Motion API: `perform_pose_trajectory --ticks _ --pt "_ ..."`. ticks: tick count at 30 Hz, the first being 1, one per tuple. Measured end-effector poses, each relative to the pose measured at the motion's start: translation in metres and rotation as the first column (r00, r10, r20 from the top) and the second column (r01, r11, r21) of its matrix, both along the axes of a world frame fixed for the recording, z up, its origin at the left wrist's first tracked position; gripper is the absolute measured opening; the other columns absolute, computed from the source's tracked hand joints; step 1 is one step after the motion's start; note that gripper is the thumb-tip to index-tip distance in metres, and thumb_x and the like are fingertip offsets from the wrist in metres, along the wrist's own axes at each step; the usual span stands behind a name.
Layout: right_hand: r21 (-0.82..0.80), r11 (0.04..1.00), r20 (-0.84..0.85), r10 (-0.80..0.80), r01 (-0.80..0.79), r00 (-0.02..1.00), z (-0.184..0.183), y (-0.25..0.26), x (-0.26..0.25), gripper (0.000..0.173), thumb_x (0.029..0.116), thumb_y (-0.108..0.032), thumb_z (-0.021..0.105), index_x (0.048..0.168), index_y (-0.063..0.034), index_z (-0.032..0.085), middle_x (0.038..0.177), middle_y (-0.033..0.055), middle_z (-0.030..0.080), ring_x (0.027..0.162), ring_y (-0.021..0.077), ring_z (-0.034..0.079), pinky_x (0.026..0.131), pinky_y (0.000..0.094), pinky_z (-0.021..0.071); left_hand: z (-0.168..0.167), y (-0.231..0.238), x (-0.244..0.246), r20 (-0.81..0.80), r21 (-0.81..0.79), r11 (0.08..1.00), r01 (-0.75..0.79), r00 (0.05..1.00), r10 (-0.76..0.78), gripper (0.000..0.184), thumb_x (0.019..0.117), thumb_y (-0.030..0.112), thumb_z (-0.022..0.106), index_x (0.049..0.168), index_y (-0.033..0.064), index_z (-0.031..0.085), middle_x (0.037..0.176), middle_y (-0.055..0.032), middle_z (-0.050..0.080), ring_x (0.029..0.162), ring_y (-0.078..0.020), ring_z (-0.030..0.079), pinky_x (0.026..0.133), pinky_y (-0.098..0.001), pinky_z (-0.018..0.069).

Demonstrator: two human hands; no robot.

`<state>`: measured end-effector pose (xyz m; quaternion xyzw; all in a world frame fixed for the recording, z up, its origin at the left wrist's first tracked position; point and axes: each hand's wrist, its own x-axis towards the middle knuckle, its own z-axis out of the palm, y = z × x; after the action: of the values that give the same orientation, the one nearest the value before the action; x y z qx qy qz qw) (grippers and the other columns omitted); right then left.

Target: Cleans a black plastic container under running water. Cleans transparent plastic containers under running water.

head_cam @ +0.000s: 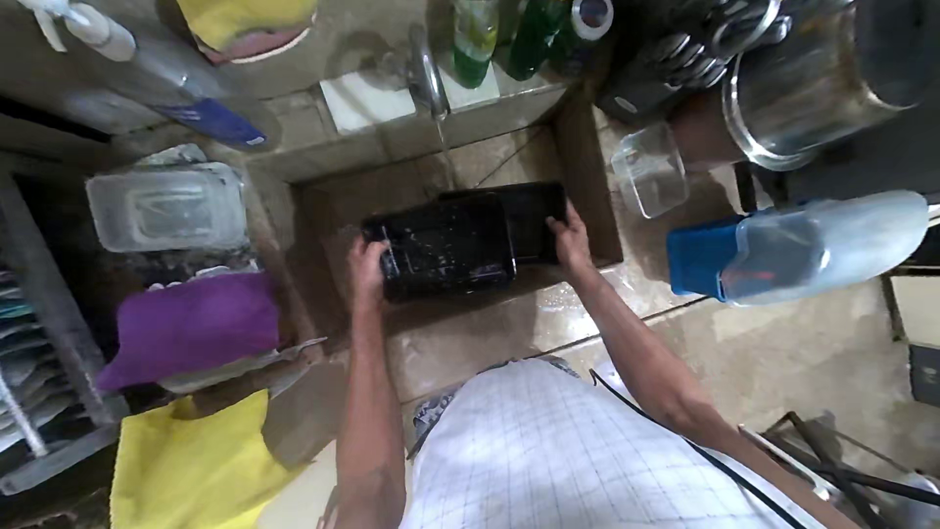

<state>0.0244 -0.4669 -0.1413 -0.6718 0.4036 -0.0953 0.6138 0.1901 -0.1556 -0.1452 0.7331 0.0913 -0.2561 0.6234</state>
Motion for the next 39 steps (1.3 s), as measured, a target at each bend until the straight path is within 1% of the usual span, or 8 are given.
perform_pose_trajectory --ticks 3,7,12,15,21,27,31,39 --pt "0.069 0.997 -0.029 0.024 -0.022 0.999 -0.003 0.020 0.010 0.053 0.1094 -0.034 0.047 0.157 -0.0112 0.041 0.154 0.0091 0.050 0.139 0.0156 0.051 0.117 0.0392 0.0422 0.000 -0.025 -0.007 -0.044 0.028 0.999 0.023 0.999 -0.022 0.038 0.0966 0.019 0.057 0.132 0.0055 0.060 0.115 -0.0115 0.068 0.098 -0.0163 0.068 0.087 -0.0405 0.0583" --pt "0.142 0.989 -0.029 0.057 -0.052 0.998 -0.007 0.031 0.017 0.056 0.1115 -0.043 0.035 0.161 -0.0174 0.035 0.162 0.0034 0.041 0.145 0.0132 0.044 0.121 0.0396 0.0372 -0.011 -0.050 -0.007 -0.054 0.067 0.997 0.049 0.997 -0.046 0.032 0.0988 0.020 0.057 0.126 0.0060 0.065 0.113 -0.0116 0.070 0.099 -0.0175 0.068 0.088 -0.0424 0.0578" --pt "0.297 0.951 -0.087 -0.059 0.083 0.994 -0.010 0.020 0.035 0.054 0.1112 -0.047 0.031 0.144 -0.0114 0.053 0.131 0.0088 0.065 0.116 0.0168 0.064 0.099 0.0422 0.0548 -0.038 -0.076 0.015 -0.084 0.068 0.989 0.131 0.989 -0.125 0.040 0.1029 0.023 0.052 0.139 0.0088 0.058 0.130 -0.0146 0.065 0.115 -0.0224 0.065 0.099 -0.0470 0.0534" --pt "0.353 0.931 -0.130 -0.051 0.094 0.990 -0.019 -0.010 0.048 0.049 0.1110 -0.044 0.032 0.141 -0.0137 0.056 0.123 0.0070 0.068 0.110 0.0178 0.066 0.092 0.0434 0.0574 -0.050 -0.104 0.031 -0.039 0.059 0.987 0.147 0.989 -0.144 0.042 0.1046 0.020 0.050 0.146 0.0106 0.054 0.138 -0.0135 0.062 0.124 -0.0214 0.061 0.105 -0.0446 0.0516" --pt "0.428 0.896 -0.235 -0.017 0.119 0.972 -0.037 -0.065 0.084 0.079 0.0957 -0.079 0.033 0.147 -0.0222 0.053 0.132 0.0047 0.068 0.120 0.0220 0.065 0.098 0.0518 0.0565 -0.066 -0.154 0.053 -0.012 0.225 0.930 0.291 0.955 -0.296 0.058 0.1035 0.014 0.052 0.159 0.0162 0.036 0.156 -0.0136 0.046 0.141 -0.0287 0.049 0.114 -0.0510 0.0432" --pt "0.244 0.967 -0.271 0.138 -0.071 0.953 -0.086 -0.030 0.124 0.055 0.1077 -0.050 0.041 0.148 -0.0145 0.054 0.139 0.0095 0.062 0.126 0.0222 0.061 0.104 0.0499 0.0521 -0.113 -0.110 0.067 0.046 0.187 0.972 0.144 0.987 -0.155 0.049 0.1098 0.025 0.039 0.155 0.0076 0.042 0.153 -0.0176 0.049 0.141 -0.0267 0.049 0.117 -0.0467 0.0407" --pt "0.345 0.929 -0.246 0.225 -0.131 0.943 -0.105 0.007 0.144 0.054 0.1091 -0.048 0.039 0.153 -0.0177 0.048 0.146 0.0091 0.057 0.131 0.0227 0.057 0.107 0.0504 0.0488 -0.087 -0.067 0.075 -0.095 0.285 0.949 0.136 0.989 -0.114 0.058 0.1130 0.039 0.028 0.157 0.0028 0.037 0.159 -0.0214 0.040 0.148 -0.0310 0.038 0.121 -0.0516 0.0311" --pt "0.240 0.969 -0.343 0.038 0.048 0.939 -0.099 -0.068 0.108 0.059 0.1018 -0.060 0.048 0.141 -0.0163 0.059 0.130 0.0083 0.067 0.118 0.0222 0.065 0.098 0.0503 0.0558 -0.120 -0.145 0.050 -0.100 0.130 0.975 0.181 0.981 -0.169 0.055 0.1120 0.042 0.029 0.157 0.0126 0.042 0.159 -0.0109 0.044 0.148 -0.0224 0.040 0.122 -0.0472 0.0328"
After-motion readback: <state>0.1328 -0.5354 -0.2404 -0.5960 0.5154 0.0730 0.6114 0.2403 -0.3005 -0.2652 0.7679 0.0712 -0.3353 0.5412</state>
